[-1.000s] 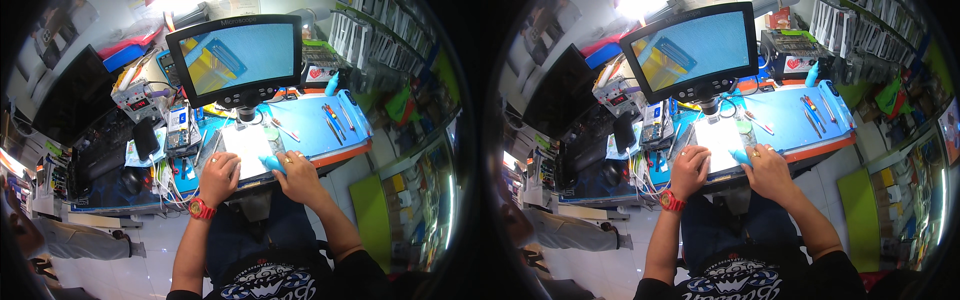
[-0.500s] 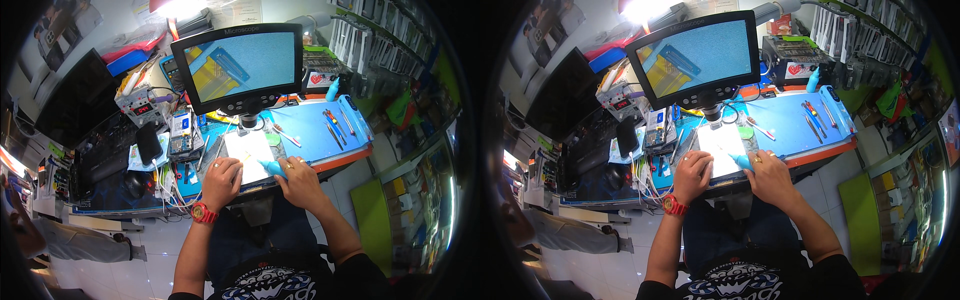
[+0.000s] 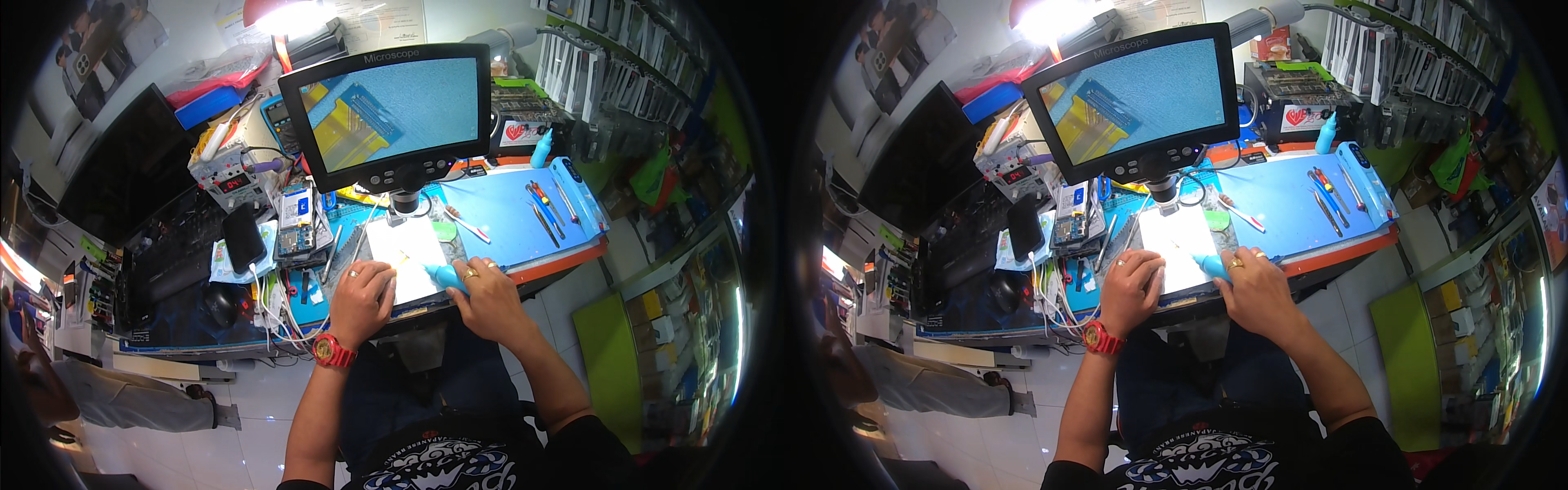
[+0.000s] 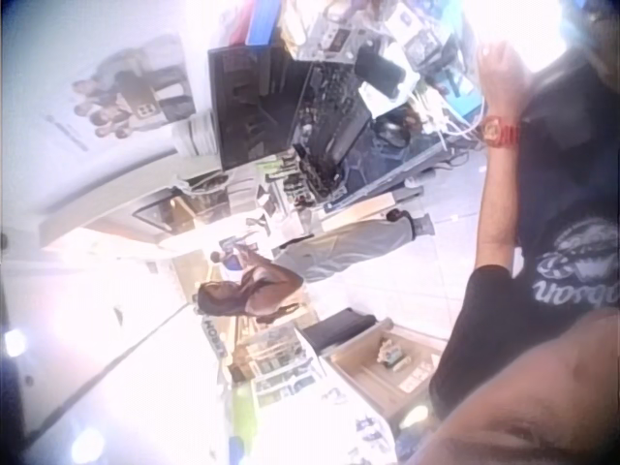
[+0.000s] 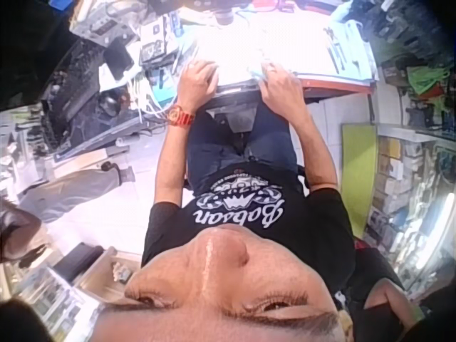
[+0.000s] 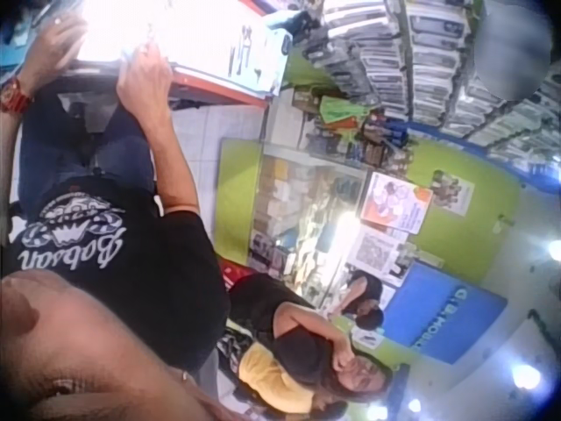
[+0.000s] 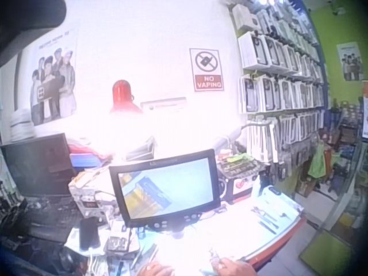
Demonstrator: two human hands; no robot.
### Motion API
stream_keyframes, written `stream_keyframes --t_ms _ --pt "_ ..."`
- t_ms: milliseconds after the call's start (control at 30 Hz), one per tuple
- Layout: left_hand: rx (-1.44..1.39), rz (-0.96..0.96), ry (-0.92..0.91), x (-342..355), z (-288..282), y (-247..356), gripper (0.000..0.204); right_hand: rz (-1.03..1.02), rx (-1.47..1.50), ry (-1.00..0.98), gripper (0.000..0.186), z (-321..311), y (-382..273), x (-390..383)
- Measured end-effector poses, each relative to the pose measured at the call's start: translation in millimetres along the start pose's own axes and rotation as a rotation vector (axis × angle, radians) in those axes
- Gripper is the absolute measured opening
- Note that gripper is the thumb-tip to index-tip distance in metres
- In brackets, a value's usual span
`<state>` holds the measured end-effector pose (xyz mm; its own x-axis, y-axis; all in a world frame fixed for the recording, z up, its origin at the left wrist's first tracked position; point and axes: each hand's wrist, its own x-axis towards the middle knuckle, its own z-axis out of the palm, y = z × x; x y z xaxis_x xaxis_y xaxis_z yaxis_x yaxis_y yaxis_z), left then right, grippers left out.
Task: The person solders a component onto a mobile phone screen ribbon cable under a digital microscope, applies a liquid with a dropper, and then fits the component back onto a circuit board.
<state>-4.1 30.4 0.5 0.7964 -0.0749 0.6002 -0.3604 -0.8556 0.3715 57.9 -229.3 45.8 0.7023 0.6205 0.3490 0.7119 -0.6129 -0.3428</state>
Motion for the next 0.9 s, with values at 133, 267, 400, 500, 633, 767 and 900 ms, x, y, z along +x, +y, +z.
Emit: stream_keyframes --t_ms 133,267,400,500,633,767,900 --pt "0.002 -0.002 0.002 -1 0 -1 0.014 -0.018 0.0 0.014 0.039 5 0 0" --pt "0.01 -0.002 0.009 -1 -1 -1 0.013 -0.022 -0.008 0.016 0.04 5 -1 0" --pt "0.021 0.005 0.014 4 -1 3 0.013 0.044 0.071 0.044 0.041 1 2 -5" --pt "0.018 -0.015 -0.002 0 0 1 0.013 0.144 0.229 0.082 0.047 -3 16 -10" --pt "0.043 -0.027 -0.019 0 -1 4 0.014 0.424 0.684 0.277 0.055 -4 51 -18" --pt "0.028 -0.027 -0.038 2 0 7 0.016 0.35 0.637 0.505 0.055 -12 109 -3" --pt "0.026 -0.005 -0.032 4 0 5 0.015 0.355 0.632 0.613 0.046 -10 147 33"
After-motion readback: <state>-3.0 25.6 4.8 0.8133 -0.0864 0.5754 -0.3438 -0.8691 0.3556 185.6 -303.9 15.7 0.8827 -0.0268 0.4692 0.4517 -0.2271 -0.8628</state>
